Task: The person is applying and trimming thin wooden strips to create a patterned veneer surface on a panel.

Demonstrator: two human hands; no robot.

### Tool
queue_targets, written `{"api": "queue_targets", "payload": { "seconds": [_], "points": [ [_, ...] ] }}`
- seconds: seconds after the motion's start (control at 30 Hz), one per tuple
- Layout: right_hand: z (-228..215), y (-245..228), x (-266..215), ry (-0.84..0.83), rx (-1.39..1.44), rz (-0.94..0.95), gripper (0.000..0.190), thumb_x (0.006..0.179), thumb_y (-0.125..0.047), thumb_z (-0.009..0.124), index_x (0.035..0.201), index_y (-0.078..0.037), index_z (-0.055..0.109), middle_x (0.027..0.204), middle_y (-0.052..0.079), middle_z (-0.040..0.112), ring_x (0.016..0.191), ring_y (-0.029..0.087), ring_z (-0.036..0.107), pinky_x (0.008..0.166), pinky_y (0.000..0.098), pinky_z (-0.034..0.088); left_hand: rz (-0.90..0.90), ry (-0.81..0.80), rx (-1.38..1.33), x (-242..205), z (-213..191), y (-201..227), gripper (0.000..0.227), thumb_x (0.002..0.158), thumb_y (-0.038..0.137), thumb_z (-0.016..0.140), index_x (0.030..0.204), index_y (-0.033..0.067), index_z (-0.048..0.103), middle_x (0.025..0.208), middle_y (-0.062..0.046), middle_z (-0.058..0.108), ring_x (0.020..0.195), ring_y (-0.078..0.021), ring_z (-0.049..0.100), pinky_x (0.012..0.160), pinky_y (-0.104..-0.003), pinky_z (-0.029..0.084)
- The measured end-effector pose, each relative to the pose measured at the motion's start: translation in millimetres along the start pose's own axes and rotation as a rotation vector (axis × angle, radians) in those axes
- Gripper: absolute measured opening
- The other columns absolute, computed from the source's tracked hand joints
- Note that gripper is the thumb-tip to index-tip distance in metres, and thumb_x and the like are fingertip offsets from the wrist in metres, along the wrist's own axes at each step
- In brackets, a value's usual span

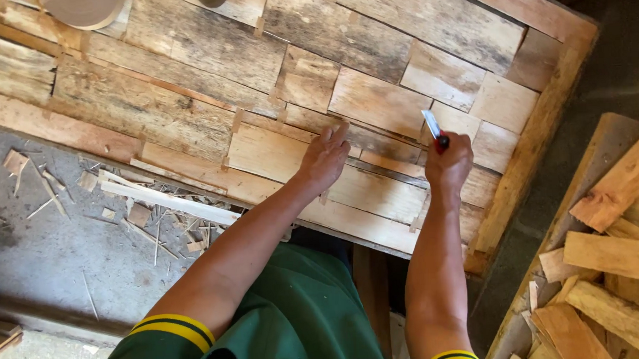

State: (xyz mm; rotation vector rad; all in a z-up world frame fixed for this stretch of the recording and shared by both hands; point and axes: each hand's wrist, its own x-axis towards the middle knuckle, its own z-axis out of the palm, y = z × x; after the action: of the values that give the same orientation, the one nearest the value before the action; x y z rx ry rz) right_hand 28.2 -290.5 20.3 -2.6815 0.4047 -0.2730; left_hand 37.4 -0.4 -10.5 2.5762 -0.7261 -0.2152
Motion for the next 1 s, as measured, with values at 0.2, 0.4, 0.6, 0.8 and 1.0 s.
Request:
{"api": "queue_targets", "payload": {
  "seconds": [0.2, 0.4, 0.6, 0.8, 1.0],
  "points": [
    [-6.1, 19.2, -25.1, -0.076, -0.052, 0.133, 0.022, 0.083, -0.015, 0.084, 0.098, -0.001, 0.076, 0.097, 0.023, 0.066, 0.087, 0.04, 0.066, 0.077, 0.0505, 0.053, 0.034, -0.076, 0.059, 0.5, -4.6, 7.8, 0.015, 0.093, 0.01, 0.057, 0.098, -0.001, 0.066, 0.156, -0.021, 0.039, 0.118, -0.0403, 0.05, 0.086, -0.047, 0.054],
    [7.5, 24.4, -33.6, 0.047, -0.076, 0.156, 0.021, 0.086, -0.013, 0.081, 0.101, 0.0, 0.076, 0.098, 0.024, 0.065, 0.092, 0.042, 0.065, 0.08, 0.0518, 0.052, -0.03, -0.243, 0.062, 11.4, -20.5, 14.8, 0.016, 0.093, 0.007, 0.054, 0.093, -0.002, 0.067, 0.162, -0.019, 0.034, 0.118, -0.0366, 0.05, 0.093, -0.046, 0.051],
    [5.5, 24.7, -36.3, 0.068, 0.015, 0.216, 0.022, 0.086, -0.015, 0.079, 0.103, -0.002, 0.077, 0.098, 0.025, 0.066, 0.091, 0.042, 0.067, 0.08, 0.0505, 0.054, -0.005, -0.21, 0.058, 16.7, -17.8, 10.9, 0.018, 0.092, 0.007, 0.055, 0.088, -0.0018, 0.069, 0.161, -0.02, 0.036, 0.113, -0.0354, 0.052, 0.094, -0.047, 0.049],
    [8.3, 26.2, -36.9, 0.072, -0.013, 0.278, 0.019, 0.09, -0.013, 0.076, 0.103, 0.0, 0.076, 0.096, 0.025, 0.066, 0.089, 0.043, 0.067, 0.079, 0.0524, 0.052, -0.003, -0.206, 0.066, 16.8, -11.9, 10.1, 0.017, 0.092, 0.009, 0.056, 0.089, -0.0017, 0.069, 0.159, -0.021, 0.038, 0.115, -0.0376, 0.052, 0.093, -0.049, 0.049],
    [16.7, 41.2, -39.2, 0.24, 0.04, 0.225, 0.018, 0.088, -0.006, 0.076, 0.104, 0.002, 0.076, 0.096, 0.023, 0.068, 0.088, 0.038, 0.069, 0.078, 0.0495, 0.055, -0.006, -0.21, 0.057, 17.3, -10.6, 10.6, 0.017, 0.091, 0.009, 0.056, 0.089, -0.0022, 0.069, 0.158, -0.023, 0.037, 0.118, -0.0389, 0.051, 0.091, -0.05, 0.05]
  ]
}}
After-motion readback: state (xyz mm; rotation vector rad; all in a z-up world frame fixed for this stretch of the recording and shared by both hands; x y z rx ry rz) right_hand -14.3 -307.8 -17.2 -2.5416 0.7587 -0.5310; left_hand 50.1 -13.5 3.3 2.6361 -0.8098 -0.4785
